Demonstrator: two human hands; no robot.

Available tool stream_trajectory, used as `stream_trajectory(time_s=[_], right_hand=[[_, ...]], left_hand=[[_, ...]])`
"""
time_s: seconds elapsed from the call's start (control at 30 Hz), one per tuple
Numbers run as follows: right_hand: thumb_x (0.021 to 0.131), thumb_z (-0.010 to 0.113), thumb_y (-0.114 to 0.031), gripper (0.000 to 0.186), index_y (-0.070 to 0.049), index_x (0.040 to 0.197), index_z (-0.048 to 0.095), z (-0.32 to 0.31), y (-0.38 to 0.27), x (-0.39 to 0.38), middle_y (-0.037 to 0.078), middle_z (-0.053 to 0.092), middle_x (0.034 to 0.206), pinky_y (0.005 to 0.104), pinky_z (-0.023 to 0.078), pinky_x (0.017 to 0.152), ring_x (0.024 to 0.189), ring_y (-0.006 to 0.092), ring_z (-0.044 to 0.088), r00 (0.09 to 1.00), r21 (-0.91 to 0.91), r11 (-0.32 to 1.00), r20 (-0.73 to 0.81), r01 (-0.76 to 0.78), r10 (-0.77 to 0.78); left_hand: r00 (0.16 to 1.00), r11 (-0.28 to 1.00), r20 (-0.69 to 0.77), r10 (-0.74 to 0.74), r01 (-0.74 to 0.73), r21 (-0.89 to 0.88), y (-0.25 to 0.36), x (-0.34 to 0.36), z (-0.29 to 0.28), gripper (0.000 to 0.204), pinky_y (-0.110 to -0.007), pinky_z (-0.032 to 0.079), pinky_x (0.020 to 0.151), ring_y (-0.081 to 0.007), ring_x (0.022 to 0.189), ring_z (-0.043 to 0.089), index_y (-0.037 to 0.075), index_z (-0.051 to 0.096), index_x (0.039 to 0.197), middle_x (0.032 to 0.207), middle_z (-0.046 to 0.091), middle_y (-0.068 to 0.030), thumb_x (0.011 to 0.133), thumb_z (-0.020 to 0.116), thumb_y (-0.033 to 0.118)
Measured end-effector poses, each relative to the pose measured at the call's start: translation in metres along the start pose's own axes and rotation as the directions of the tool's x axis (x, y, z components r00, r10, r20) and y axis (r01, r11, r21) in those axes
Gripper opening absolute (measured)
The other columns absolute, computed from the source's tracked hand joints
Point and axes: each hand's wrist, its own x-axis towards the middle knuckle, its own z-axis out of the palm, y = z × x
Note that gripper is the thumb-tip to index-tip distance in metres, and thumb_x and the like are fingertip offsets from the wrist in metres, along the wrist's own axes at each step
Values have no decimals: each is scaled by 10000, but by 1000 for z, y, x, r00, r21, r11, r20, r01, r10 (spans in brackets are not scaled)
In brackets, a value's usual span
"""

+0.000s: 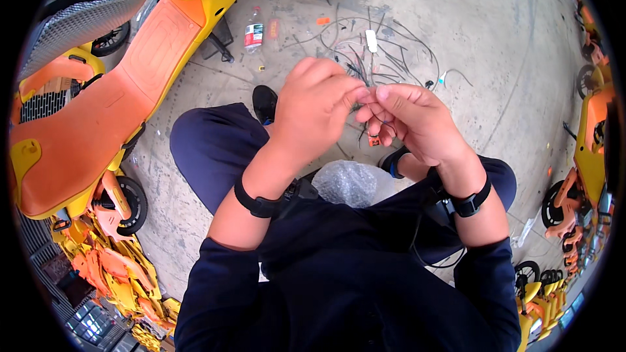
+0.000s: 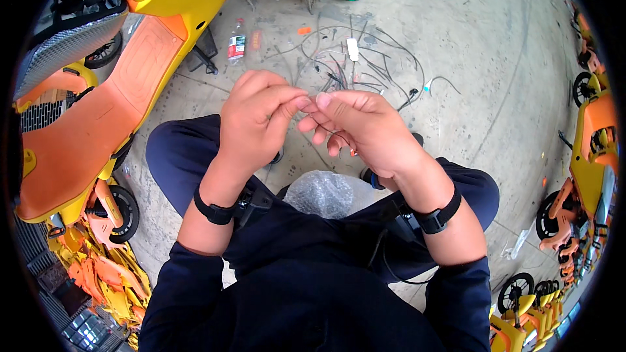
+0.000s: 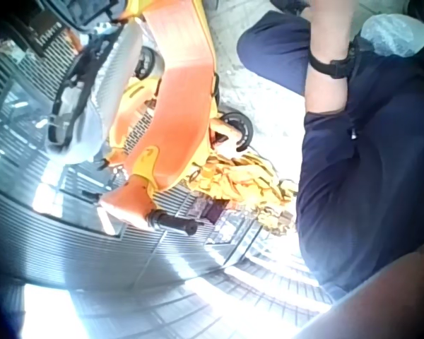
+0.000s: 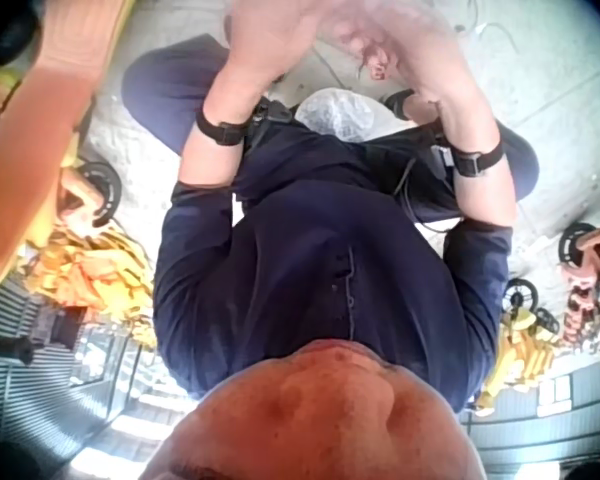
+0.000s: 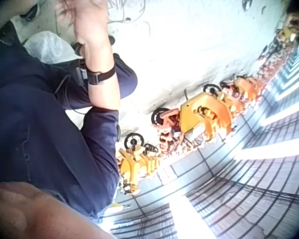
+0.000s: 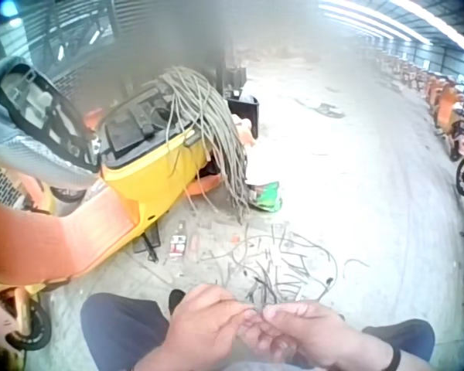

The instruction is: The person uses scissors to strip the insulation off the end of a black wire and then twists the copper strands of two wires together by hand.

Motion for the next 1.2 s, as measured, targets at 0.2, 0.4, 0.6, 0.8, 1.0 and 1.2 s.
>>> stream_trajectory(time_s=[0.2,0.4,0.6,0.8,1.0,1.2], right_hand=[[989,467,-218,308,27,1099,618,-1,3,0,96,677,920,220,509,574,717,114,629,996,-64,998,-89,-2,-4],[987,477,-201,278,16,1046,639,-1,0,-1,79,681,898,215,510,581,716,110,631,997,-250,968,-77,9,-29],[973,514,-247,286,-23,986,692,7,-2,-5,25,679,843,189,438,557,703,52,568,997,-269,962,-42,55,-68],[979,497,-247,307,-2,983,681,2,-9,-6,41,679,834,196,460,565,678,70,583,999,-258,966,-27,11,-19],[986,476,-236,322,32,1050,644,0,-14,-4,52,674,875,175,443,539,664,84,595,999,-23,999,7,-39,39],[985,477,-198,293,41,1069,624,3,-13,-11,83,666,860,220,489,557,646,106,592,998,-182,981,3,63,-64]], left_hand=[[991,988,126,52,-69,139,4,-3,2,226,-327,460,648,-254,774,554,56,679,901,794,584,-58,689,671,-21],[995,998,99,19,-24,49,4,-5,-3,285,-321,463,642,-242,756,562,84,695,929,805,603,-47,669,691,-34],[993,997,84,81,-82,9,-3,-4,-3,289,-320,461,627,-232,742,565,90,702,937,819,616,-37,664,714,-4],[988,992,81,128,-127,-19,0,-2,-3,249,-314,457,622,-231,727,569,72,699,923,824,620,-42,681,718,16],[996,996,-23,87,-87,-20,2,1,-2,92,-313,457,624,-228,706,564,45,661,834,812,612,-70,750,697,34],[993,975,-3,-118,115,-191,0,1,1,74,-329,420,597,-269,648,500,35,576,816,738,528,-106,852,610,91]])
